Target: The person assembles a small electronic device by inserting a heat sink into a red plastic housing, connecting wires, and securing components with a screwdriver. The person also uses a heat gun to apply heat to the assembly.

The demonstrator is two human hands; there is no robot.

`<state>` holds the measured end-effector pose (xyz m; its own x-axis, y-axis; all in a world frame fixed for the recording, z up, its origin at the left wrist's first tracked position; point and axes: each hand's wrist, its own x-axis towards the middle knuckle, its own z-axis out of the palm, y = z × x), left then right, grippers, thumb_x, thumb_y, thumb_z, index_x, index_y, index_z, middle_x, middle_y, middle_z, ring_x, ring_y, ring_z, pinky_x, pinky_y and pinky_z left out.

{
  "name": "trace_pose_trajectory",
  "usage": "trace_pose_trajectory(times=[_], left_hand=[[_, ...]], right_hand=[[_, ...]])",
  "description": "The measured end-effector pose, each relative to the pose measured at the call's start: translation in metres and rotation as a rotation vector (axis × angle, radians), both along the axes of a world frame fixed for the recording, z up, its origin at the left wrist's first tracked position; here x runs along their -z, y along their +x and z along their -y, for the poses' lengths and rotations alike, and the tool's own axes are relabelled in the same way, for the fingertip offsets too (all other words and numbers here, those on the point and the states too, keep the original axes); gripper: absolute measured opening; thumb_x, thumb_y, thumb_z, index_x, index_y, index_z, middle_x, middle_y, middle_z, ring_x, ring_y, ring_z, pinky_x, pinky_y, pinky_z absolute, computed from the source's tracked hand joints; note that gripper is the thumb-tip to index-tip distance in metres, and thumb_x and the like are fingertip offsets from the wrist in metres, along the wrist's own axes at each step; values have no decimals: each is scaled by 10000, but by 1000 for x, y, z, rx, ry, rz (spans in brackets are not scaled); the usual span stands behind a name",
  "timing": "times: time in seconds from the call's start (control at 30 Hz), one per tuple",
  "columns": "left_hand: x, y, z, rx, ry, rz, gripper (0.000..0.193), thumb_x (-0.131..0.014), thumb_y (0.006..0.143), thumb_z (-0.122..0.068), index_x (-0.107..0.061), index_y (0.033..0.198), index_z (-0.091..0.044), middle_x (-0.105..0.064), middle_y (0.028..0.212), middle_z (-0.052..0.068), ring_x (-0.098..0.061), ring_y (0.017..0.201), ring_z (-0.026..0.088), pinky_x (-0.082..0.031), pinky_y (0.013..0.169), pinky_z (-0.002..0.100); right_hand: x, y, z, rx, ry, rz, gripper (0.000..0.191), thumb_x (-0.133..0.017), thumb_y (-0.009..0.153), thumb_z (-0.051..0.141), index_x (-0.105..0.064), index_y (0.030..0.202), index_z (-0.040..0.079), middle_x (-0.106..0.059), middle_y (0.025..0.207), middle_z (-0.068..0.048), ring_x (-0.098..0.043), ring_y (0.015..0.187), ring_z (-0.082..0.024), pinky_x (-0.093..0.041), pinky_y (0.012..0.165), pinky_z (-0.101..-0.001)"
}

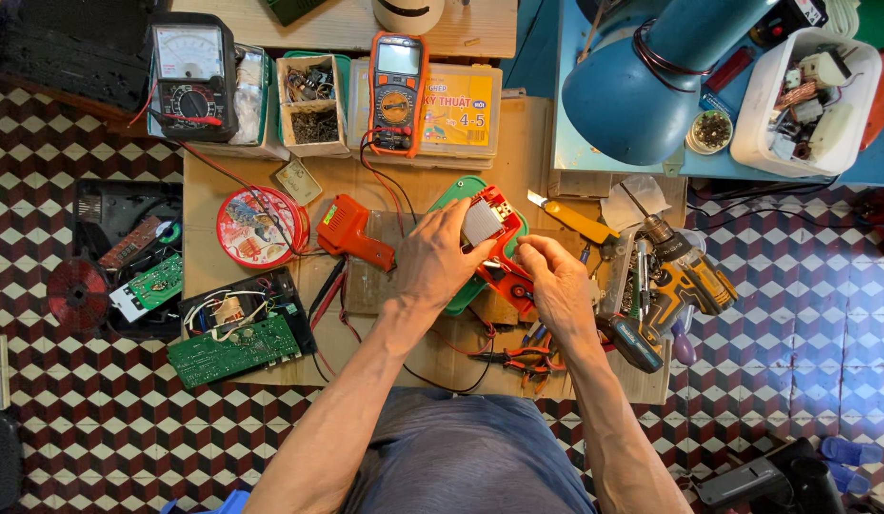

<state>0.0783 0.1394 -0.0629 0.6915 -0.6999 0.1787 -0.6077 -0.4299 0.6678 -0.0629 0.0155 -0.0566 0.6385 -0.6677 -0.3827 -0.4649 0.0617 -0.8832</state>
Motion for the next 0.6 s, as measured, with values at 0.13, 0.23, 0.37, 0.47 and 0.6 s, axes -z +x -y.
trace_pose_trajectory(times=[0.13, 0.23, 0.37, 0.47, 0.6], left_hand=[[1, -3, 2, 12, 24, 31, 638, -828, 814, -327, -606, 1275, 53, -688, 1243, 237, -692, 1100, 364, -575, 914, 428], [2, -3, 3, 20, 29, 81, 638, -825, 804, -336, -613, 1253, 64, -685, 1239, 255, -701, 1071, 371, -584, 883, 430], [4, -2, 3, 33, 26, 106, 646, -821, 815, -350, -612, 1256, 72, -685, 1237, 258, -703, 1075, 374, -588, 896, 425], [3, -1, 4, 46, 59, 70, 659, -821, 831, -370, -607, 1276, 67, -683, 1250, 251, -705, 1093, 366, -588, 903, 420], [-6, 4, 6, 22, 69, 91, 681, -815, 821, -439, -628, 1303, 3, -676, 1290, 239, -700, 1147, 352, -579, 931, 416]], right_hand=[[0, 0, -1, -21, -8, -8, 317, -630, 989, 234, -715, 1206, 19, -760, 993, -49, -683, 895, -91, -547, 788, -247], [2, 1, -2, -10, 16, -25, 324, -655, 974, 225, -719, 1219, 23, -762, 989, -51, -676, 857, -94, -549, 749, -256], [2, 1, -5, 59, -33, 51, 285, -682, 975, 219, -731, 1162, 9, -764, 979, -52, -687, 871, -91, -561, 778, -254], [-2, 4, -7, 54, -168, 59, 244, -702, 970, 207, -759, 1085, -1, -741, 1002, -65, -685, 881, -104, -551, 792, -261], [-8, 13, -6, 51, -140, 56, 228, -700, 955, 196, -761, 1075, 11, -726, 1022, -73, -656, 855, -116, -524, 758, -271]])
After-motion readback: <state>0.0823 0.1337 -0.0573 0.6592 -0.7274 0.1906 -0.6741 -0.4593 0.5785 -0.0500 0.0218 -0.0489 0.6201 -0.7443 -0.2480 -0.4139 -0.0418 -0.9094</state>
